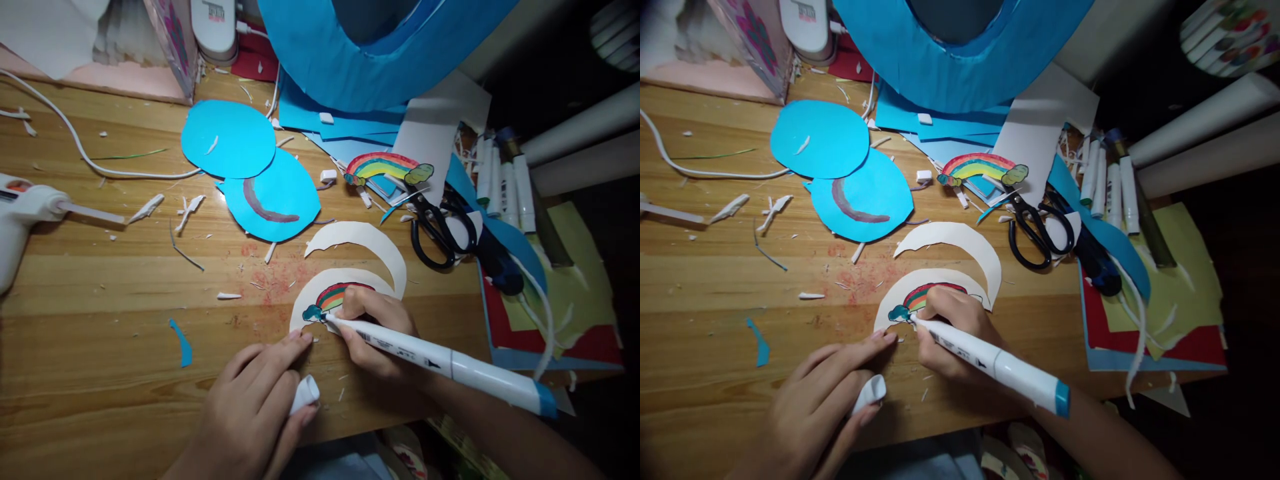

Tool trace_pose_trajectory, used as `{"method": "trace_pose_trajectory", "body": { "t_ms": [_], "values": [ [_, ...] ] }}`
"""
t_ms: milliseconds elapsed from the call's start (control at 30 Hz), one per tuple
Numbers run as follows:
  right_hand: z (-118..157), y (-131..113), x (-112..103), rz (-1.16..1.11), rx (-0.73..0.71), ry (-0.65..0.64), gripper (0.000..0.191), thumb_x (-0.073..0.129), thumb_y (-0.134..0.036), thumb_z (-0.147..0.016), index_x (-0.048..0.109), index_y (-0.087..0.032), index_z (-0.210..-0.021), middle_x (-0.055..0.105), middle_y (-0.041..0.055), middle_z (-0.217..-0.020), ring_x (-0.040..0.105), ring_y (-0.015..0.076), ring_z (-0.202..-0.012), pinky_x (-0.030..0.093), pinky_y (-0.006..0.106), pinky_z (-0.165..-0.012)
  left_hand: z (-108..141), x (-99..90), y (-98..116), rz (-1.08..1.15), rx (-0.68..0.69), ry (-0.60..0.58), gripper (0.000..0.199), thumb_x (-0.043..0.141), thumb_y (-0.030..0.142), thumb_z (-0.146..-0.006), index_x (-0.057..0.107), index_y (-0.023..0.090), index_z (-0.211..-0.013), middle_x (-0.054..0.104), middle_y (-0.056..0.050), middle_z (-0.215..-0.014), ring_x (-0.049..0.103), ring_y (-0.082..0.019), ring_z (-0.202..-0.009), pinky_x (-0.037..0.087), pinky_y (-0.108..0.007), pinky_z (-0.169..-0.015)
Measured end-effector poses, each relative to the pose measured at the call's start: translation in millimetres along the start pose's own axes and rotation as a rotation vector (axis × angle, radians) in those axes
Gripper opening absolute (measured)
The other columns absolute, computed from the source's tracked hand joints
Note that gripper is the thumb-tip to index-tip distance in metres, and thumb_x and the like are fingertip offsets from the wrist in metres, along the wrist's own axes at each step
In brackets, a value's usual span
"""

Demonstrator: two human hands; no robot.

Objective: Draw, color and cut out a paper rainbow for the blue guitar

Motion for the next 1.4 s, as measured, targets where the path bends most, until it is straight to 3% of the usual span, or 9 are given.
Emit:
{"method": "trace_pose_trajectory", "body": {
  "t_ms": [633, 933, 1400],
  "values": [
    [0.7, 0.0, -0.5, 0.029, -0.073, -0.014, 0.022, 0.051, -0.009, -0.065, 0.038, -0.024, -0.072, 0.041, -0.0031, -0.059, 0.040, 0.0142, -0.050, 0.035, 0.029, -0.049, 1.2, -0.4, 0.1, -0.005, 0.005, -0.035, 0.026, 0.043, 0.012, -0.091, 0.061, 0.009, -0.109, 0.063, -0.011, -0.122, 0.056, -0.018, -0.111, 0.039, -0.030, -0.092],
    [2.4, -0.3, -1.6, 0.045, -0.037, -0.025, 0.020, 0.049, -0.009, -0.067, 0.036, -0.023, -0.071, 0.039, -0.0025, -0.060, 0.039, 0.0142, -0.053, 0.034, 0.030, -0.050, 2.0, -0.9, 0.1, 0.008, 0.016, -0.044, 0.026, 0.043, 0.010, -0.090, 0.060, 0.009, -0.109, 0.062, -0.012, -0.123, 0.054, -0.019, -0.113, 0.038, -0.030, -0.093],
    [1.3, 2.7, -1.1, 0.017, -0.082, 0.011, 0.023, 0.052, -0.008, -0.067, 0.034, -0.023, -0.069, 0.035, -0.0057, -0.060, 0.035, 0.0114, -0.052, 0.030, 0.026, -0.050, 1.3, -0.7, 0.2, 0.024, 0.028, -0.067, 0.027, 0.042, 0.009, -0.090, 0.058, 0.006, -0.112, 0.060, -0.013, -0.125, 0.050, -0.018, -0.118, 0.034, -0.030, -0.095]
  ]
}}
Point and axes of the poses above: each hand's wrist, its own z-axis away from the middle knuckle, its own x-axis out of the palm, y = z × x, the point moved 3 cm from there along -z, towards the middle knuckle
